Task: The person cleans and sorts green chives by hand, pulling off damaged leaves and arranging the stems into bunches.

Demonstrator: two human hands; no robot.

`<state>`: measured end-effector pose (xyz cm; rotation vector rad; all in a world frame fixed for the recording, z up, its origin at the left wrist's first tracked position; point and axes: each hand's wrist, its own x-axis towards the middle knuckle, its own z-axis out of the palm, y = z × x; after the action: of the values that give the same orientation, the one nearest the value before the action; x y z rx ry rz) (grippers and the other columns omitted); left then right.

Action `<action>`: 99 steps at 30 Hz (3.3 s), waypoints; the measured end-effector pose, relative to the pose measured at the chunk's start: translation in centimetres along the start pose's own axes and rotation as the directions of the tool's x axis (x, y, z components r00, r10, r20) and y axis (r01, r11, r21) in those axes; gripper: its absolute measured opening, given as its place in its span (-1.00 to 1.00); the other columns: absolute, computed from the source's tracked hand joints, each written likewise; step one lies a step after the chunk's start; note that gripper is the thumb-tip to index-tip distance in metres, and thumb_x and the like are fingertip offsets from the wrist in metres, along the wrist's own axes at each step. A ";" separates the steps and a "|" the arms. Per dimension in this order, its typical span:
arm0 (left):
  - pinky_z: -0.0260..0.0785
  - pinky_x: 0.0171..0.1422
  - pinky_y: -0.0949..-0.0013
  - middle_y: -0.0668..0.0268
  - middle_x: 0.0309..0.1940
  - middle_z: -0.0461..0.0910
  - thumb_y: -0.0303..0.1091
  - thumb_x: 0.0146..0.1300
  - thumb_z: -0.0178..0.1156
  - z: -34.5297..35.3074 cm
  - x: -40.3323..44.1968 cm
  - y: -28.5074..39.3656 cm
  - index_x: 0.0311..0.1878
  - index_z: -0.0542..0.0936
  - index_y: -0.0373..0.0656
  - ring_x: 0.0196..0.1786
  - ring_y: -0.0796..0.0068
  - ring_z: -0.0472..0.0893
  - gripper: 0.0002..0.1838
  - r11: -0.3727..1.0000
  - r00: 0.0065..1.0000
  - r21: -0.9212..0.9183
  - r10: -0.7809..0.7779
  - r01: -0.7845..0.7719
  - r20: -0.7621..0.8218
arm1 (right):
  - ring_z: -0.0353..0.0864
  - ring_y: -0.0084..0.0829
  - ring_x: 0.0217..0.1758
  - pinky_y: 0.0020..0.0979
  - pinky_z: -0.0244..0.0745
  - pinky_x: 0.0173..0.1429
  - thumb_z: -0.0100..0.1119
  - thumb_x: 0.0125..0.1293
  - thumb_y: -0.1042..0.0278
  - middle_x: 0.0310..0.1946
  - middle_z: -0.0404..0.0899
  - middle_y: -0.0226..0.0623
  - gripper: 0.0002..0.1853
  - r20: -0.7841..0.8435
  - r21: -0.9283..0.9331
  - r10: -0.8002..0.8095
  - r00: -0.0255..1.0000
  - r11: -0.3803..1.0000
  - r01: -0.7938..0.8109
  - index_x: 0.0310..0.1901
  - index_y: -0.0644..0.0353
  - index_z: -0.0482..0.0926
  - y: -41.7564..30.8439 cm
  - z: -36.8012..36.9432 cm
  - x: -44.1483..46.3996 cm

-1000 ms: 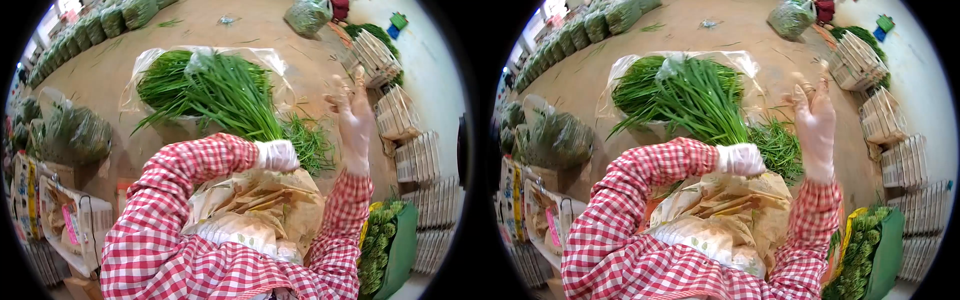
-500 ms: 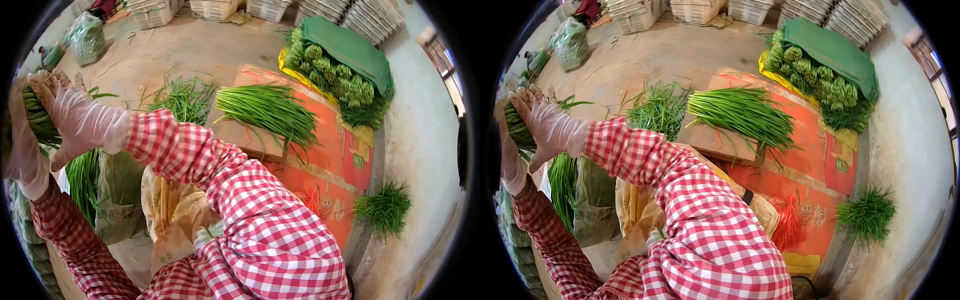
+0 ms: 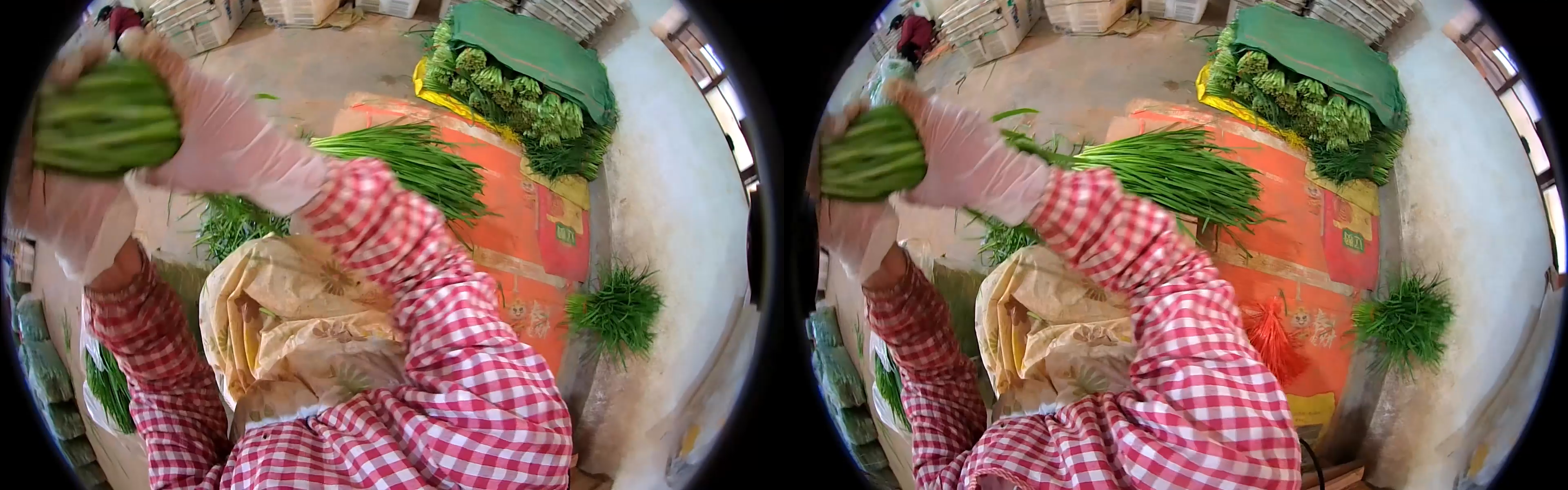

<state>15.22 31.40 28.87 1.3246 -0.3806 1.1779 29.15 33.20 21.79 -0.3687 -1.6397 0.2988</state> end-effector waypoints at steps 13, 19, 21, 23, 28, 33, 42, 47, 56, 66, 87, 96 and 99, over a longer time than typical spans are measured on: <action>0.18 0.34 0.13 0.03 0.21 0.40 -0.02 0.42 -0.24 -8.6 -5.6 -6.9 0.22 0.35 -0.29 0.25 0.14 0.41 -0.45 0.838 0.763 0.273 -0.234 0.472 -0.602 | 0.67 -0.23 -0.21 -0.31 0.56 -0.13 0.32 -0.04 0.35 -0.23 0.63 -0.17 -0.24 0.323 -0.919 0.583 0.746 0.383 0.099 0.28 0.02 0.28 1.3 -22.4 -1.3; 0.32 0.15 0.31 0.16 -0.01 0.57 -0.06 0.37 -0.08 -12.6 -16.9 -0.2 0.18 0.42 -0.25 0.06 0.33 0.56 -0.51 0.516 0.381 0.140 -0.399 0.845 -0.834 | 0.63 -0.27 -0.44 -0.27 0.52 -0.40 0.25 -0.05 0.38 -0.48 0.55 -0.24 -0.18 0.334 -0.923 0.844 0.420 0.204 0.325 0.34 0.07 0.20 8.5 -21.1 -10.5; 0.32 0.13 0.32 0.18 -0.03 0.58 -0.06 0.36 -0.07 -13.0 -19.5 2.2 0.18 0.41 -0.26 0.04 0.34 0.56 -0.50 0.536 0.354 0.132 -0.337 0.834 -0.872 | 0.63 -0.25 -0.43 -0.26 0.52 -0.39 0.15 -0.01 0.42 -0.45 0.57 -0.22 -0.26 0.386 -0.916 0.842 0.378 0.302 0.264 0.32 0.14 0.24 11.6 -19.6 -12.9; 0.32 0.12 0.33 0.19 -0.05 0.58 -0.06 0.36 -0.06 -13.0 -21.5 4.6 0.18 0.41 -0.26 0.03 0.34 0.56 -0.50 0.556 0.323 0.124 -0.275 0.822 -0.906 | 0.62 -0.26 -0.24 -0.22 0.51 -0.18 0.31 -0.03 0.02 -0.30 0.55 -0.18 -0.02 0.330 -0.937 0.906 0.266 0.281 0.208 0.39 0.15 0.04 13.2 -17.2 -13.8; 0.38 0.08 0.38 0.24 -0.12 0.60 -0.07 0.35 0.00 -9.5 -23.3 9.3 0.10 0.46 -0.23 -0.05 0.41 0.59 -0.56 0.496 0.220 0.127 -0.134 0.859 -0.966 | 0.11 -0.16 0.40 0.21 -0.08 0.39 0.26 -0.42 -0.61 0.39 0.06 -0.18 0.51 0.161 -0.987 0.964 0.211 0.152 0.055 0.45 0.06 -0.38 16.7 -14.7 -21.1; 0.38 0.07 0.40 0.24 -0.16 0.62 -0.05 0.35 0.01 -7.4 -22.6 11.3 0.13 0.44 -0.25 -0.06 0.43 0.60 -0.52 0.462 0.205 0.139 -0.095 0.876 -0.974 | 0.00 -0.08 0.46 0.26 -0.18 0.40 0.26 -0.45 -0.62 0.44 -0.07 -0.15 0.52 0.177 -0.983 0.964 0.200 0.185 -0.022 0.45 0.01 -0.40 16.3 -15.5 -20.7; 0.30 -0.19 0.54 0.31 -0.30 0.60 -0.11 0.36 0.03 -4.7 -24.6 14.0 0.04 0.49 -0.27 -0.33 0.61 0.49 -0.60 0.499 0.186 0.194 0.066 0.845 -0.980 | -0.21 0.04 0.51 0.38 -0.14 0.33 0.30 -0.35 -0.53 0.50 -0.32 -0.20 0.47 0.085 -0.983 0.978 0.192 0.051 0.175 0.45 -0.07 -0.45 13.4 -13.4 -21.3; 0.37 -0.08 0.48 0.29 -0.33 0.62 -0.13 0.33 0.05 -0.1 -25.3 15.9 -0.02 0.54 -0.24 -0.28 0.56 0.55 -0.63 0.449 0.136 0.210 0.192 0.868 -0.972 | 0.07 -0.15 0.41 -0.14 0.11 0.39 0.53 -0.35 -0.16 0.37 0.11 -0.23 0.27 0.161 -0.966 0.816 0.555 0.245 -0.080 0.40 0.13 0.00 16.8 -14.8 -24.1; 0.40 -0.13 0.50 0.29 -0.31 0.66 -0.14 0.34 0.04 6.0 -35.8 17.5 -0.03 0.55 -0.19 -0.28 0.57 0.61 -0.67 0.605 -0.128 0.161 0.407 0.780 -0.904 | -0.06 -0.16 0.48 0.26 0.00 0.34 0.37 -0.19 -0.30 0.48 -0.19 -0.32 0.32 0.090 -0.992 0.868 0.487 0.035 0.121 0.46 0.04 -0.30 18.0 -13.4 -24.1; 0.36 -0.19 0.52 0.23 -0.25 0.65 -0.15 0.26 0.18 3.7 -40.8 20.5 -0.10 0.56 -0.24 -0.30 0.57 0.54 -0.67 0.359 0.016 0.222 0.497 0.906 -0.868 | -0.17 -0.13 0.52 0.22 -0.10 0.41 0.47 -0.28 -0.26 0.50 -0.34 -0.24 0.44 -0.148 -0.987 0.987 0.067 -0.152 0.060 0.44 -0.14 -0.49 16.3 -10.3 -18.6; 0.11 0.40 0.25 -0.15 0.26 0.25 0.24 -0.34 0.45 -24.8 -38.4 25.0 0.33 0.17 -0.39 0.34 -0.02 0.24 0.23 -0.673 0.031 0.171 -0.215 0.720 -0.976 | 0.12 -0.05 0.42 -0.22 0.01 0.47 0.27 -0.02 0.51 0.36 0.10 0.03 -0.08 0.544 -0.612 0.561 0.624 0.774 -0.162 0.39 0.28 0.00 11.8 5.1 -14.1; 0.35 -0.06 0.20 0.14 -0.31 0.50 -0.01 -0.28 0.50 -14.4 -38.9 18.7 -0.17 0.45 -0.25 -0.19 0.15 0.50 -0.32 -0.820 0.427 0.156 0.117 0.551 -0.896 | 0.27 -0.06 0.31 -0.25 0.18 0.38 0.27 0.06 0.41 0.27 0.24 0.05 -0.20 0.789 -0.222 0.240 0.566 0.970 -0.102 0.33 0.34 0.11 9.9 20.2 -9.3; 0.39 -0.04 0.27 0.19 -0.30 0.55 -0.18 -0.21 0.52 -11.9 -37.5 21.9 -0.11 0.48 -0.19 -0.18 0.24 0.55 -0.41 -0.517 0.337 0.223 0.137 0.827 -0.932 | 0.35 -0.17 0.28 -0.28 0.24 0.34 0.28 0.12 0.35 0.23 0.32 0.01 -0.28 0.850 -0.093 0.152 0.504 0.986 -0.140 0.30 0.30 0.19 8.9 23.4 -8.5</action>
<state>-23.18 21.27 7.63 1.6864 2.3313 0.6075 7.11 38.40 8.05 -0.3942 -2.6162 0.6850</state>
